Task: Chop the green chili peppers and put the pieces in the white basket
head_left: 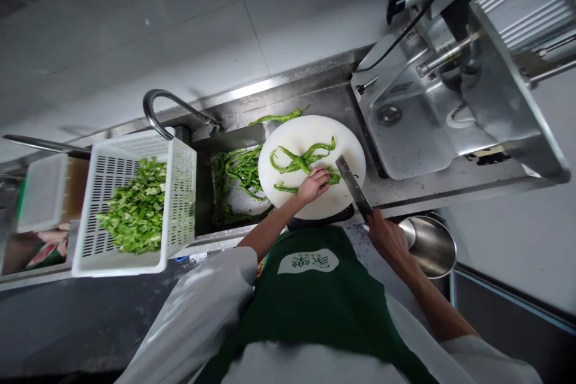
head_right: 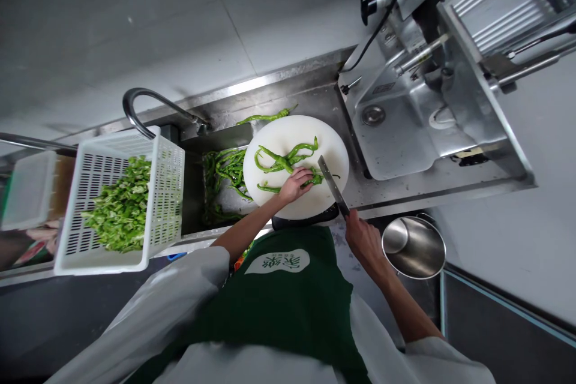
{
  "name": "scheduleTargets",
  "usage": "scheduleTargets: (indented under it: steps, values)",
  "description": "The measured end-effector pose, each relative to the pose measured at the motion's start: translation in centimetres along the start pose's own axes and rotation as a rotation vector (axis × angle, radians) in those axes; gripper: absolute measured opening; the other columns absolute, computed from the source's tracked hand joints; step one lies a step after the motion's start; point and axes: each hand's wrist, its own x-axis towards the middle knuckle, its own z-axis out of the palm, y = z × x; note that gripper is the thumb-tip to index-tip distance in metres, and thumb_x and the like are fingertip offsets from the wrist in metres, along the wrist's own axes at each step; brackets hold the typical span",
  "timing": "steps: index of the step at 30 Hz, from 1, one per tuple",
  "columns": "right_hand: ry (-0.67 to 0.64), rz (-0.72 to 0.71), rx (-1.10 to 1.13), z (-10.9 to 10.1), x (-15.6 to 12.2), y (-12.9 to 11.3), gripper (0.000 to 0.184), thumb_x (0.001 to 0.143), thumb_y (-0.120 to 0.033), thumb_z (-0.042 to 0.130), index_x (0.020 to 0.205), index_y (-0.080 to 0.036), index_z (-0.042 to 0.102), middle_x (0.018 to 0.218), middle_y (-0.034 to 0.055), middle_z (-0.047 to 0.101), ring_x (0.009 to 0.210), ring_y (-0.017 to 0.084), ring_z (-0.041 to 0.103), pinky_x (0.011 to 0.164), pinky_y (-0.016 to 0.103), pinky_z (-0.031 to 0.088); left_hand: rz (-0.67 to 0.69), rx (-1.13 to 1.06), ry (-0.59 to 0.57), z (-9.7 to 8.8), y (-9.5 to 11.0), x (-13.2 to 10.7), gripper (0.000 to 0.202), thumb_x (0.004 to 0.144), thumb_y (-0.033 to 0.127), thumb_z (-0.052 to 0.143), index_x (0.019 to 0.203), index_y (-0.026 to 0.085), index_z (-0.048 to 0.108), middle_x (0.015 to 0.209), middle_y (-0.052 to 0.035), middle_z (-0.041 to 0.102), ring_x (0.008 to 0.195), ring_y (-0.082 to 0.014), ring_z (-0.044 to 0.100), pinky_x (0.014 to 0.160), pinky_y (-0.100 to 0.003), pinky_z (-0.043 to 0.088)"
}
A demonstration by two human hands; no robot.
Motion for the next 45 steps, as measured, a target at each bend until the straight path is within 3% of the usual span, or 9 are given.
scheduleTargets:
  steps: [10, 16, 24, 32, 39, 45]
  values:
    - [-0.008, 0.050, 0.033, -0.2, 0.3, -0.7, 0.028, 0.113, -0.032, 0.028, 0.119, -0.018, 0.051, 0.087, 0.0114, 0.076, 0.083, 0.028, 0.077, 0.069, 0.032, 0.041, -0.036, -0.039, -0.077, 0.2, 1.5, 1.2, 0.030, 0.099, 0.012, 0.054, 0.121, 0.023, 0.072, 0.142, -0.0097, 0.063, 0.143, -0.0245, 0.053, 0.122, -0.048, 0.045]
    - [-0.001, 0.019, 0.037, 0.2, -0.3, -0.7, 0.027, 0.113, -0.033, 0.028, 0.120, -0.018, 0.049, 0.087, 0.0116, 0.077, 0.081, 0.026, 0.075, 0.064, 0.031, 0.035, -0.078, -0.002, -0.024, 0.5, 1.1, 0.8, 0.027, 0.098, 0.018, 0.060, 0.123, 0.020, 0.071, 0.128, -0.0135, 0.064, 0.131, -0.0272, 0.057, 0.116, -0.048, 0.050]
    - [-0.033, -0.022, 0.012, 0.2, -0.3, -0.6, 0.025, 0.113, -0.033, 0.030, 0.121, -0.018, 0.048, 0.086, 0.0101, 0.076, 0.077, 0.025, 0.074, 0.063, 0.030, 0.032, 0.025, -0.008, -0.014, 0.6, 0.1, 1.2, 0.023, 0.097, 0.018, 0.057, 0.116, 0.018, 0.071, 0.122, -0.0124, 0.065, 0.122, -0.0265, 0.059, 0.110, -0.047, 0.053]
    - [-0.047, -0.088, 0.018, -0.8, 2.1, -1.3, 0.025, 0.111, -0.026, 0.030, 0.124, -0.012, 0.047, 0.088, 0.0148, 0.074, 0.084, 0.030, 0.075, 0.069, 0.033, 0.040, 0.014, -0.019, -0.019, 0.6, 0.1, 1.2, 0.022, 0.096, 0.016, 0.060, 0.115, 0.017, 0.071, 0.121, -0.0124, 0.066, 0.122, -0.0260, 0.060, 0.110, -0.043, 0.053]
    - [-0.084, -0.107, 0.030, -0.7, 3.5, -1.5, 0.025, 0.110, -0.027, 0.031, 0.124, -0.013, 0.046, 0.092, 0.0151, 0.074, 0.088, 0.029, 0.074, 0.070, 0.032, 0.040, -0.019, -0.003, -0.026, 1.1, 0.0, 1.0, 0.022, 0.095, 0.015, 0.061, 0.114, 0.018, 0.072, 0.122, -0.0115, 0.067, 0.123, -0.0253, 0.060, 0.111, -0.044, 0.052]
    - [-0.054, -0.079, 0.107, -0.6, 4.8, -2.5, 0.025, 0.110, -0.025, 0.032, 0.123, -0.011, 0.048, 0.094, 0.0168, 0.074, 0.090, 0.028, 0.074, 0.072, 0.032, 0.040, -0.046, 0.010, -0.051, 0.6, 1.4, 0.9, 0.018, 0.093, 0.013, 0.065, 0.110, 0.015, 0.073, 0.120, -0.0123, 0.067, 0.119, -0.0245, 0.062, 0.108, -0.040, 0.053]
